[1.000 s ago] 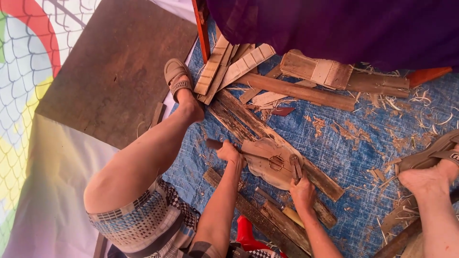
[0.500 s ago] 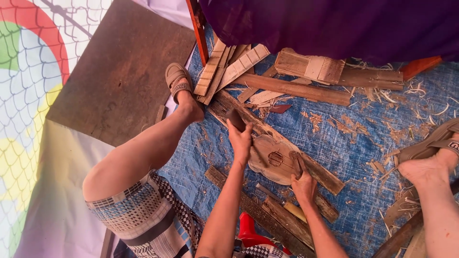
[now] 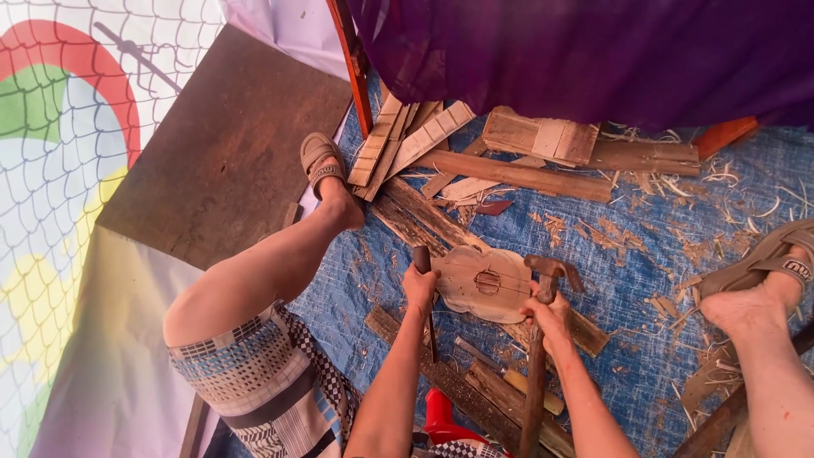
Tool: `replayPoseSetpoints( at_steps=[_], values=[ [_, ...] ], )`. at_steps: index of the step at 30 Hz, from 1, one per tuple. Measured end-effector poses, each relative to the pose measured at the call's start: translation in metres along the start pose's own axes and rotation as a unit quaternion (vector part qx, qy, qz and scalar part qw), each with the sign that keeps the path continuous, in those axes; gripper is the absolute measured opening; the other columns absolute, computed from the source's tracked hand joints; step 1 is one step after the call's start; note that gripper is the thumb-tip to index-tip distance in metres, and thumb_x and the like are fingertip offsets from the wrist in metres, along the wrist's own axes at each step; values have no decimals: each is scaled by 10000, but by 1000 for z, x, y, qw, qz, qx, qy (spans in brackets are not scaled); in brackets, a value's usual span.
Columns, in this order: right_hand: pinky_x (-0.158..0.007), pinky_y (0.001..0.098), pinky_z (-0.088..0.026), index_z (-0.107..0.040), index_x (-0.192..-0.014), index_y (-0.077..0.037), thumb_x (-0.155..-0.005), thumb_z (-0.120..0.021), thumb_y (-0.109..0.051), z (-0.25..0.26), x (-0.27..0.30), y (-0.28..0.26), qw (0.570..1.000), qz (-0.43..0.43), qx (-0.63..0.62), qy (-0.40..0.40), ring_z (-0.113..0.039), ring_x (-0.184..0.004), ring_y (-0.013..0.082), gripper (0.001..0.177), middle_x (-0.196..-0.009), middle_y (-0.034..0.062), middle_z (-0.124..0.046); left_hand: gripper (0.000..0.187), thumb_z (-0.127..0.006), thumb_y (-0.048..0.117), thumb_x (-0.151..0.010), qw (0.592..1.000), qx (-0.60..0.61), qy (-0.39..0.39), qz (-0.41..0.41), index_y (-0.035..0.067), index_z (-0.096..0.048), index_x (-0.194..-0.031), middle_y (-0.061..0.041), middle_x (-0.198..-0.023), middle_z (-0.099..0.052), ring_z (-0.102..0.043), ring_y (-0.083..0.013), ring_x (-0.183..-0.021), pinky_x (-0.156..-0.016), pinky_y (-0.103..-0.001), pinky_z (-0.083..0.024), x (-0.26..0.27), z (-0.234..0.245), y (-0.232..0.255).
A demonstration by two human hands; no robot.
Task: Carving a wooden instrument body using a hammer and a small carving tool.
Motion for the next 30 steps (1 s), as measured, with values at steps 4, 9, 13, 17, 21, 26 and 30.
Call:
replayPoseSetpoints(
  at_steps=[4,9,13,17,21,26,30],
  values=[
    [-401,226,-473,-624,-919,-61,-708,-625,1,11,-31,32,999,18,10,33,-640,-520,157,219,-1166,122,-732,371,-701,157,-611,996,56,52,-46,66,-721,-969,-217,-804,-666,-710,-415,-855,-798,-461,-542,21,33,63],
    [-355,254,-464,-639,-871,-74,-728,-669,12,36,-41,68,996,14,-12,87,-566,-448,149,169,-871,104,-694,675,-854,440,-812,976,148,-43,-154,139,-377,-1181,-310,-1061,-647,-641,-488,-1075,-920,-553,-466,92,31,183],
    [-336,269,-474,-660,-875,-96,-703,-680,14,48,-44,88,994,0,-10,109,-566,-414,173,205,-781,106,-676,631,-887,503,-754,952,150,-79,-254,136,-494,-1083,-233,-921,-681,-670,-416,-919,-825,-532,-486,109,3,201],
    [-335,281,-478,-688,-890,-45,-691,-680,34,51,-36,84,993,1,8,114,-564,-410,189,214,-735,154,-663,363,-884,291,-793,947,215,-70,-228,134,-581,-918,-109,-762,-641,-641,-244,-769,-725,-375,-500,122,2,198],
    [-369,271,-485,-700,-890,-54,-677,-662,9,43,-27,72,994,1,19,109,-579,-448,185,226,-685,133,-637,264,-878,273,-765,966,175,-9,-189,143,-659,-832,-143,-694,-648,-643,-248,-703,-650,-382,-478,107,8,184],
    [-381,282,-487,-665,-806,-84,-649,-657,-27,49,-72,63,989,51,93,106,-601,-444,185,167,-614,109,-630,393,-825,440,-687,981,-153,-105,-55,177,-757,-970,-142,-953,-766,-733,-330,-1029,-906,-459,-562,74,-6,82],
    [-425,272,-534,-672,-808,-55,-633,-638,10,44,-80,40,995,39,73,47,-647,-485,202,190,-642,122,-646,317,-788,-6,-610,948,76,-279,133,86,-739,-909,-166,-605,-638,-659,-328,-481,-445,-380,-543,90,-47,-25]
  ],
)
Point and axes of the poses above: each hand's wrist, its own x-axis away from the middle knuckle, its own z-axis out of the back of the hand, y = z × x, the point moved 7 cm from there along -x, towards the middle knuckle
